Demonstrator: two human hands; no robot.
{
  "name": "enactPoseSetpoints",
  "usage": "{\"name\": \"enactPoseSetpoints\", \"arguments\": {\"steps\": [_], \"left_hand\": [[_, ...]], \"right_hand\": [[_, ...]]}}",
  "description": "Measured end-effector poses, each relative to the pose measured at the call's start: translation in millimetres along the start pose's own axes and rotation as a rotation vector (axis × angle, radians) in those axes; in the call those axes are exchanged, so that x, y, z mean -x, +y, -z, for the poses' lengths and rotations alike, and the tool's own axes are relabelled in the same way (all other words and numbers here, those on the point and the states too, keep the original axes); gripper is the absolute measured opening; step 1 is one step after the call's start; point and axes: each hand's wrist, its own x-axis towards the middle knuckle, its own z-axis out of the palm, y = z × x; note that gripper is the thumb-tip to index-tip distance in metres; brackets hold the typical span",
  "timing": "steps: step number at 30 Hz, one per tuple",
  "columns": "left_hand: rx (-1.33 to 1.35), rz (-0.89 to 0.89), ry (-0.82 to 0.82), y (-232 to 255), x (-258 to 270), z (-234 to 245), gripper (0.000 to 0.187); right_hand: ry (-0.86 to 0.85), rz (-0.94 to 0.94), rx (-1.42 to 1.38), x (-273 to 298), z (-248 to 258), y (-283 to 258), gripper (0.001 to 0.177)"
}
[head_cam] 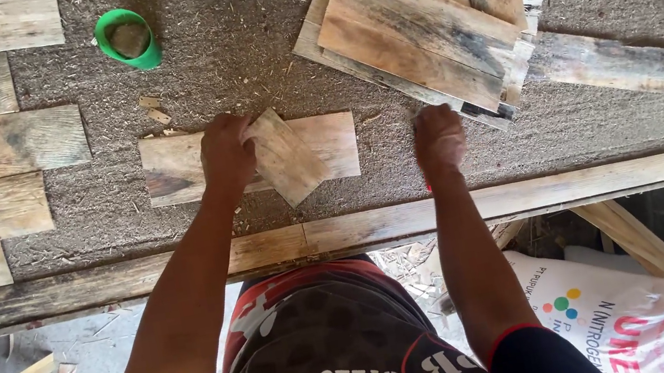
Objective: Using a utility knife to cut and shape small thin wood strips for an assembly.
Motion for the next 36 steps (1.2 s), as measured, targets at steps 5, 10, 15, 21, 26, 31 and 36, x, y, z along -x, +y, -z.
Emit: {"name": "enactPoseSetpoints", "arguments": {"steps": [5, 10, 15, 21, 26, 31, 36], "left_hand": [[-0.174, -0.1, -0.044, -4.5, 10.8, -7.8, 0.05], [-0.261, -0.183, -0.096, -10.2, 20.2, -10.9, 0.059], [-0.301, -0.187, -0.077, -17.6, 30.1, -12.1, 0.064], [-0.166, 0.019, -0.013, -10.2, 59.0, -2.6, 0.066], [-0.036, 0.122, 0.024, -25.2, 83.5, -7.2, 0.061], [0.149, 0.249, 0.174, -55.8, 101.7, -2.3, 0.05], [0.412, 0.496, 0.513, -97.0, 112.0, -1.3, 0.03]], "right_hand": [[0.244, 0.25, -0.351, 9.4, 26.1, -51.3, 0.016], [0.562, 0.484, -0.44, 17.0, 20.6, -65.0, 0.047], [0.204, 0.327, -0.388, 22.3, 5.9, -66.2, 0.018], [0.116, 0.282, -0.292, -16.8, -37.8, -69.6, 0.022], [-0.127, 0.412, -0.318, 4.7, 0.7, -56.5, 0.028], [-0.517, 0.403, -0.196, 91.4, 45.9, -26.1, 0.02], [-0.758, 0.361, 0.102, 163.0, 5.4, 9.5, 0.028]]}}
